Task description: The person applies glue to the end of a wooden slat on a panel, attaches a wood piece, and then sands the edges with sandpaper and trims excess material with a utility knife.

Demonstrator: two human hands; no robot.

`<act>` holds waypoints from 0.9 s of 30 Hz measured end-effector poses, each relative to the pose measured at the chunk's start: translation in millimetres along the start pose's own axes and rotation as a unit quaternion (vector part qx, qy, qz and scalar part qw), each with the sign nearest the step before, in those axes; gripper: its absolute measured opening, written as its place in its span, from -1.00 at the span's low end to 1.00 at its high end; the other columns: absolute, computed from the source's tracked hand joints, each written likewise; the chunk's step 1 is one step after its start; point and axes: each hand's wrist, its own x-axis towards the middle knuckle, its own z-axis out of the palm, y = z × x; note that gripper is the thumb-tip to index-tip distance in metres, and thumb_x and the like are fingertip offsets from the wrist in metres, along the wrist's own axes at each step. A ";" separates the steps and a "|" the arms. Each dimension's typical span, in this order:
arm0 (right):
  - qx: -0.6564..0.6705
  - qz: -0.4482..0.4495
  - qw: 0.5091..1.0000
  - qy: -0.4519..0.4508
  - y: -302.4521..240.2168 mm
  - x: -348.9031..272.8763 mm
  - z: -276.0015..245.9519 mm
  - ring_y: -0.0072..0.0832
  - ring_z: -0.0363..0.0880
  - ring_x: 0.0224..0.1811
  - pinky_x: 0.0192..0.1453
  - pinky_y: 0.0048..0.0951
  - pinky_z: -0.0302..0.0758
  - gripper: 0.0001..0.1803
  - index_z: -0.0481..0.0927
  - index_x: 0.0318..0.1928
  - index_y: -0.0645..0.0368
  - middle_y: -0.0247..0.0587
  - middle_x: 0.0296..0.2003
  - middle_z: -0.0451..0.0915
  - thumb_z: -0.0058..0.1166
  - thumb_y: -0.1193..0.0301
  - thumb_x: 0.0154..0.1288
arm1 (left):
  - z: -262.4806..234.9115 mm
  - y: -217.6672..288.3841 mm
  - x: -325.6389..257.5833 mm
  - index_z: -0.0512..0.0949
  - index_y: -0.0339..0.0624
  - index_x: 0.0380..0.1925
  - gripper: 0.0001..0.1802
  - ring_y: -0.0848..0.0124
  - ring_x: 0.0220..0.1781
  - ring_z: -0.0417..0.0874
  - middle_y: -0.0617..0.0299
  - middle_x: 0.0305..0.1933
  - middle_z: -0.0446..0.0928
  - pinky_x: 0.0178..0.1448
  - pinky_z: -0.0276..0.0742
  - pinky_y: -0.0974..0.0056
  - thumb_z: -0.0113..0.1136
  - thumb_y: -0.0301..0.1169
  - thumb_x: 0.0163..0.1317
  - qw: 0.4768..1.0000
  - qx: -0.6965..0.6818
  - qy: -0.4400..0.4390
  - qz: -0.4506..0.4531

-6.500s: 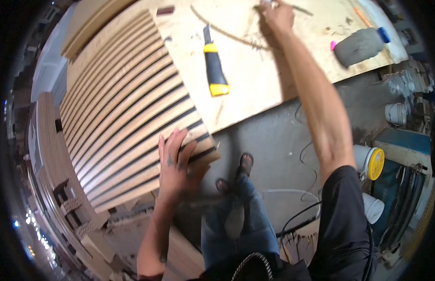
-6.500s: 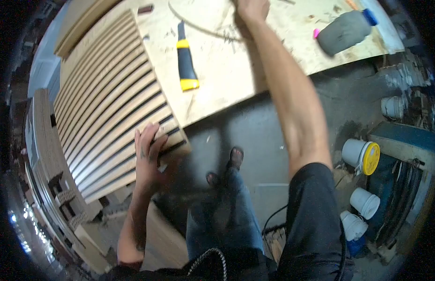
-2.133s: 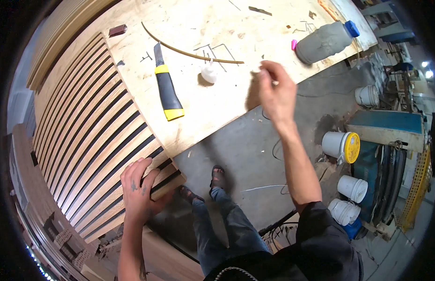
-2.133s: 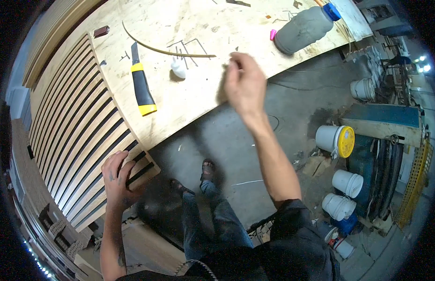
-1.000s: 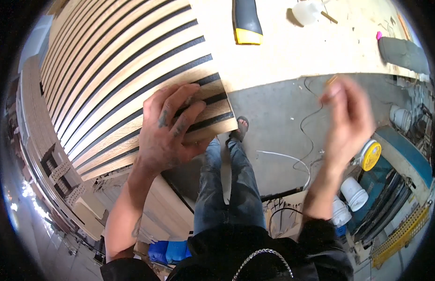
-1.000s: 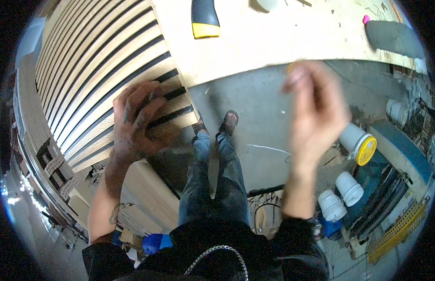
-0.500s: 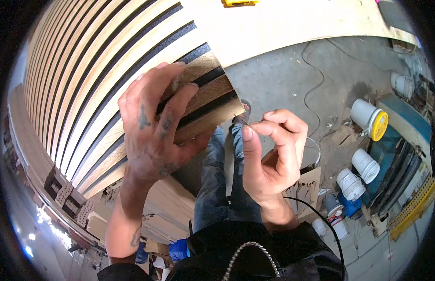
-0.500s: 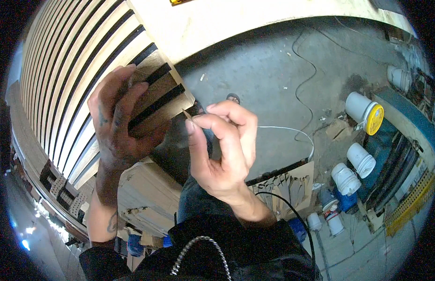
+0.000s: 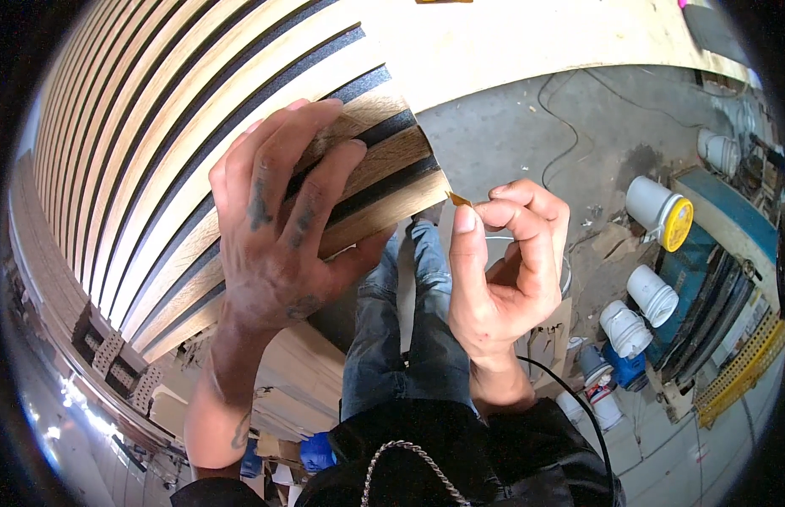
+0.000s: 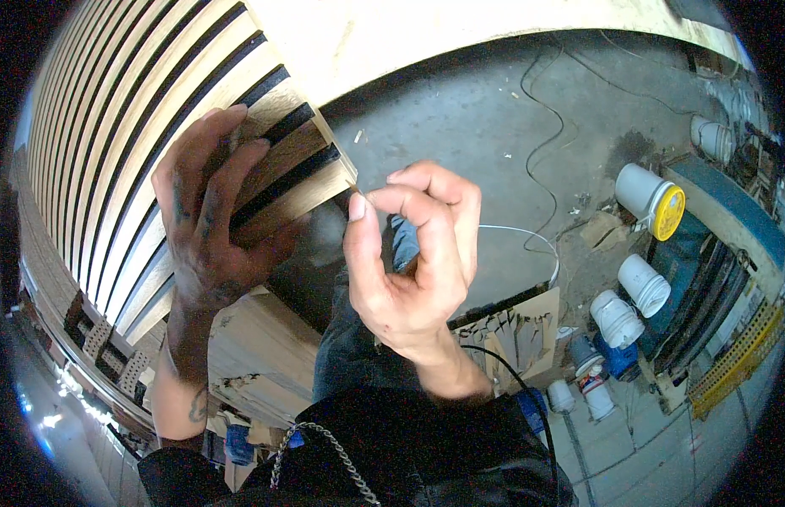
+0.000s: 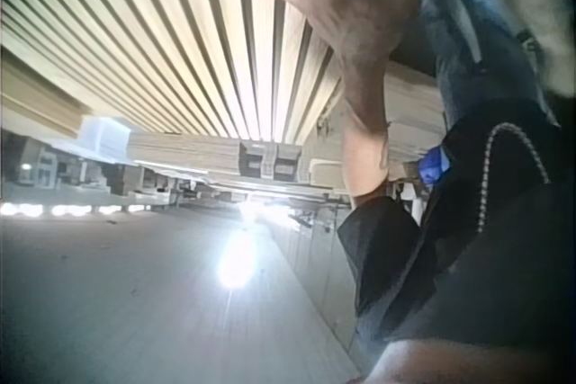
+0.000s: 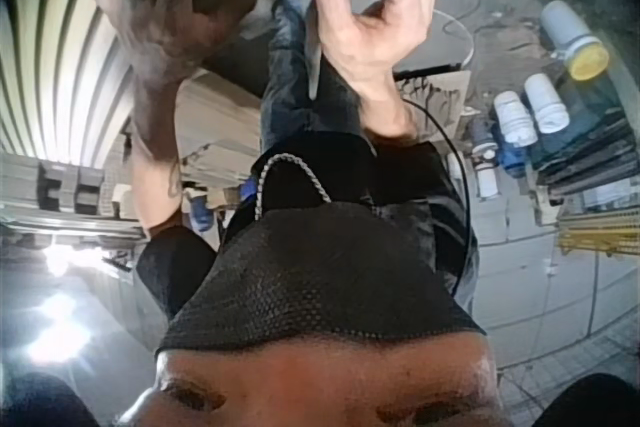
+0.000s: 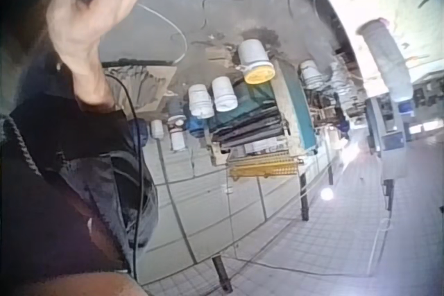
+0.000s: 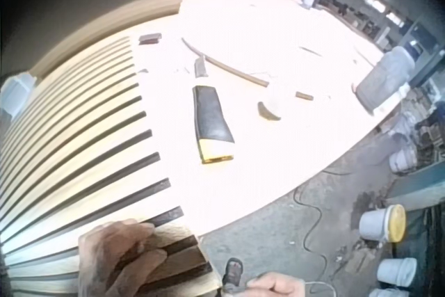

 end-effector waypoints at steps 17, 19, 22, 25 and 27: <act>0.035 0.040 0.998 -0.018 0.8 -2.2 2.5 -0.50 0.46 -0.36 -0.31 -0.54 0.42 -0.81 0.59 -0.28 0.27 -0.07 -0.22 0.54 0.28 0.67 0.08 | 0.5 0.9 -0.1 0.49 -0.07 0.13 -0.26 0.01 0.36 0.36 0.06 0.33 0.39 0.35 0.24 -0.07 0.49 -0.06 -0.06 1.000 -0.009 -0.003 0.002; 0.030 0.050 0.998 -0.010 -0.4 1.0 2.4 -0.50 0.46 -0.35 -0.29 -0.55 0.42 -0.82 0.59 -0.29 0.27 -0.08 -0.23 0.54 0.28 0.67 0.07 | 0.3 -1.0 -1.3 0.50 -0.07 0.13 -0.26 0.01 0.37 0.36 0.06 0.33 0.39 0.36 0.23 -0.07 0.50 -0.08 -0.07 1.000 -0.007 -0.005 0.002; 0.024 0.057 0.998 -0.018 -1.3 5.0 -4.0 -0.56 0.45 -0.34 -0.24 -0.58 0.43 -0.84 0.57 -0.27 0.28 -0.09 -0.20 0.56 0.25 0.67 0.14 | 0.5 -1.7 -1.2 0.50 -0.06 0.12 -0.27 0.01 0.37 0.36 0.05 0.34 0.38 0.36 0.23 -0.08 0.50 -0.10 -0.08 1.000 -0.006 0.002 0.006; 0.203 0.204 0.957 -0.019 3.3 3.6 -11.3 -0.69 0.44 -0.30 -0.16 -0.65 0.44 -0.87 0.51 -0.17 0.34 -0.16 -0.17 0.60 0.14 0.69 0.30 | 1.1 -1.3 -0.5 0.51 -0.07 0.12 -0.28 0.01 0.36 0.37 0.04 0.35 0.36 0.35 0.24 -0.07 0.50 -0.11 -0.09 1.000 -0.009 0.005 0.008; 0.300 0.283 0.911 -0.007 5.5 4.7 -12.9 -0.68 0.53 -0.26 -0.11 -0.66 0.48 -0.84 0.54 -0.10 0.34 -0.22 -0.24 0.63 0.16 0.66 0.32 | 1.5 -1.6 -0.2 0.50 -0.07 0.12 -0.28 0.02 0.36 0.37 0.04 0.35 0.36 0.35 0.25 -0.07 0.50 -0.12 -0.09 1.000 -0.006 0.003 0.011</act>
